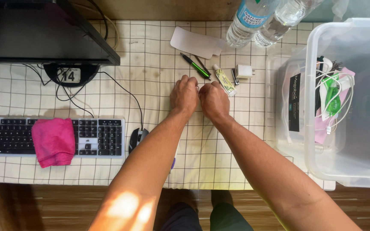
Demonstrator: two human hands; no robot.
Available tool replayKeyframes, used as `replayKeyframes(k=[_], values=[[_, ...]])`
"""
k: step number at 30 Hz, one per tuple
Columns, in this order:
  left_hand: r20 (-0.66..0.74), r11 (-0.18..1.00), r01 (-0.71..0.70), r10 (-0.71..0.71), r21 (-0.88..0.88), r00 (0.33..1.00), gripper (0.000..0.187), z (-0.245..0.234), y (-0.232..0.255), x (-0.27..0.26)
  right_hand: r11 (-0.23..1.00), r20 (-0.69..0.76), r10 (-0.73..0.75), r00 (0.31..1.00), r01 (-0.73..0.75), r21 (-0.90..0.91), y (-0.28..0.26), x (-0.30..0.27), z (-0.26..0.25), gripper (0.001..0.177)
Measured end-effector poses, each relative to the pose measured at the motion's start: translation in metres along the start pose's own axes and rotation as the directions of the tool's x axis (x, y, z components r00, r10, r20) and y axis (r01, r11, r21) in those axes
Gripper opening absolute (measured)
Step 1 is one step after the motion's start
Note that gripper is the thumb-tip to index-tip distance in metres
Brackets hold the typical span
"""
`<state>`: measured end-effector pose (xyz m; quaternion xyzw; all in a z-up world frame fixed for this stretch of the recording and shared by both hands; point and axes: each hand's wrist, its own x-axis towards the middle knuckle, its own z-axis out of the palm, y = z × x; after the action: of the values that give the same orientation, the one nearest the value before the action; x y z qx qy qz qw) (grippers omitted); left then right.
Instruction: The person places cables, stationery, coins, and accessories into a plastic storage container by hand. The person then wipes the desk with a cloth, seals the container with its lid, and picks up a toothbrush.
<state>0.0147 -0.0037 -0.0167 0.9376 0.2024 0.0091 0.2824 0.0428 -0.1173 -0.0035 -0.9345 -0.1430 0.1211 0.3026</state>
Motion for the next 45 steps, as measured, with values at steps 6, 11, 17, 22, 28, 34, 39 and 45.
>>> replayKeyframes(k=[6, 11, 17, 22, 28, 34, 39, 45], values=[[0.1, 0.998, 0.063, -0.061, -0.016, 0.993, 0.008, -0.01, 0.004, -0.001, 1.0, 0.007, -0.002, 1.0, 0.002, -0.012, 0.003, 0.001, -0.001, 0.007], [0.165, 0.992, 0.104, -0.092, -0.07, 0.982, 0.006, -0.025, 0.015, -0.007, 1.0, 0.089, 0.003, 0.996, 0.0, -0.03, 0.005, -0.002, -0.015, 0.006], [0.119, 0.976, 0.111, -0.09, -0.187, 0.989, 0.008, -0.051, 0.054, 0.001, 0.994, 0.036, 0.103, 0.994, -0.104, 0.019, -0.013, 0.0, -0.05, 0.008], [-0.056, 0.952, -0.056, 0.041, -0.302, 0.998, 0.009, -0.076, 0.091, 0.012, 0.987, -0.227, -0.122, 0.966, 0.142, 0.077, -0.022, 0.01, -0.096, 0.008], [-0.291, 0.859, -0.3, 0.188, -0.414, 0.938, 0.009, -0.093, 0.147, 0.02, 0.97, -0.386, -0.115, 0.915, 0.187, 0.155, -0.033, 0.014, -0.168, 0.01], [-0.325, 0.8, -0.378, 0.243, -0.467, 0.914, 0.007, -0.1, 0.205, 0.017, 0.952, -0.466, -0.188, 0.865, 0.276, 0.128, -0.016, 0.007, -0.233, 0.009], [-0.266, 0.752, -0.406, 0.309, -0.519, 0.913, 0.009, -0.094, 0.241, 0.01, 0.978, -0.519, -0.147, 0.842, 0.201, 0.049, 0.014, -0.005, -0.273, 0.01], [-0.191, 0.778, -0.428, 0.384, -0.46, 0.903, 0.008, -0.072, 0.275, -0.008, 0.996, -0.556, -0.066, 0.828, 0.086, 0.01, 0.053, -0.022, -0.294, 0.012]])
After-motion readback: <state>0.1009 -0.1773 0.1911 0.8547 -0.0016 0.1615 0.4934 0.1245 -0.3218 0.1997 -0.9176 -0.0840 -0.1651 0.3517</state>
